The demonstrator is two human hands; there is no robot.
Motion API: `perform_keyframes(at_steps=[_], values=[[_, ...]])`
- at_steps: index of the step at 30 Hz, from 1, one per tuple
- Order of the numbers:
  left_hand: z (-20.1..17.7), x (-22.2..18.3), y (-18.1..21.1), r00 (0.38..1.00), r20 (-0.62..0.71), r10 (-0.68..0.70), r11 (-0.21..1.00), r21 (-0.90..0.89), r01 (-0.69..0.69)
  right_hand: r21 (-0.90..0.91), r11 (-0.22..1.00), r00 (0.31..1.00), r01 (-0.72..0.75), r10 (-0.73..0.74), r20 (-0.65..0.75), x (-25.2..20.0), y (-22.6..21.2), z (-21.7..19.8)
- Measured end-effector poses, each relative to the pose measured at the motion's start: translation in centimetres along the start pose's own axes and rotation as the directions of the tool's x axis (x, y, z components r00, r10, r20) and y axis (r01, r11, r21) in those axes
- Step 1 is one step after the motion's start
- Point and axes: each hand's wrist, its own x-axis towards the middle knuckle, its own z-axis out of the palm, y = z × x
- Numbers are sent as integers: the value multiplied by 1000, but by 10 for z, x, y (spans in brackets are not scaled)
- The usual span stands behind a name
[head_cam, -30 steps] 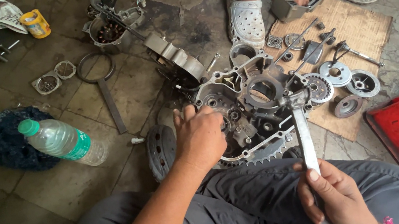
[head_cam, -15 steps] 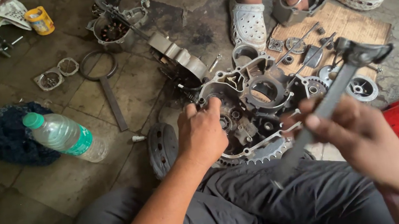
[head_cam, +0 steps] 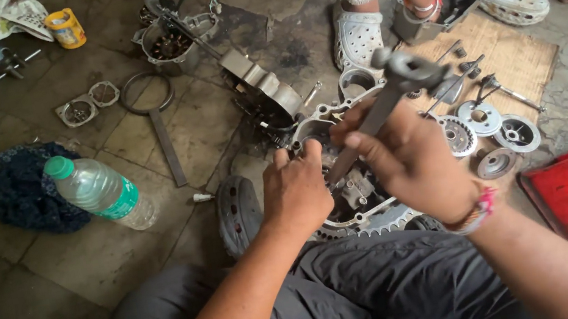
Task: The person sits on the floor of a motorcycle repair shop working on a split engine crankcase. They use a socket wrench on the case, handle a geared shaft, fit gears and shafts together by hand, and press the geared assembly into the crankcase.
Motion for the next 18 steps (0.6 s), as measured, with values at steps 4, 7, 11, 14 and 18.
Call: perform_keyframes(at_steps=[4, 7, 11, 14, 18], values=[[-2, 0, 2, 1000, -4, 1, 1000, -2, -1, -186, 977, 994, -107, 109, -1, 4, -5, 6], [-1, 1, 1, 999, 31, -13, 1000, 2, 13, -142, 985, 996, -93, 92, -14, 4, -4, 5], [-1, 1, 1, 1000, 5, 2, 1000, 2, -2, -114, 993, 1000, 13, -13, -5, 0, 6, 8], [-4, 0, 3, 1000, 22, -7, 1000, 6, 6, -86, 996, 1000, -23, 23, -2, 0, 9, 10], [-19, -6, 7, 997, 75, -11, 997, -70, 16, -181, 982, 998, -56, 56, -4, 3, 4, 8]])
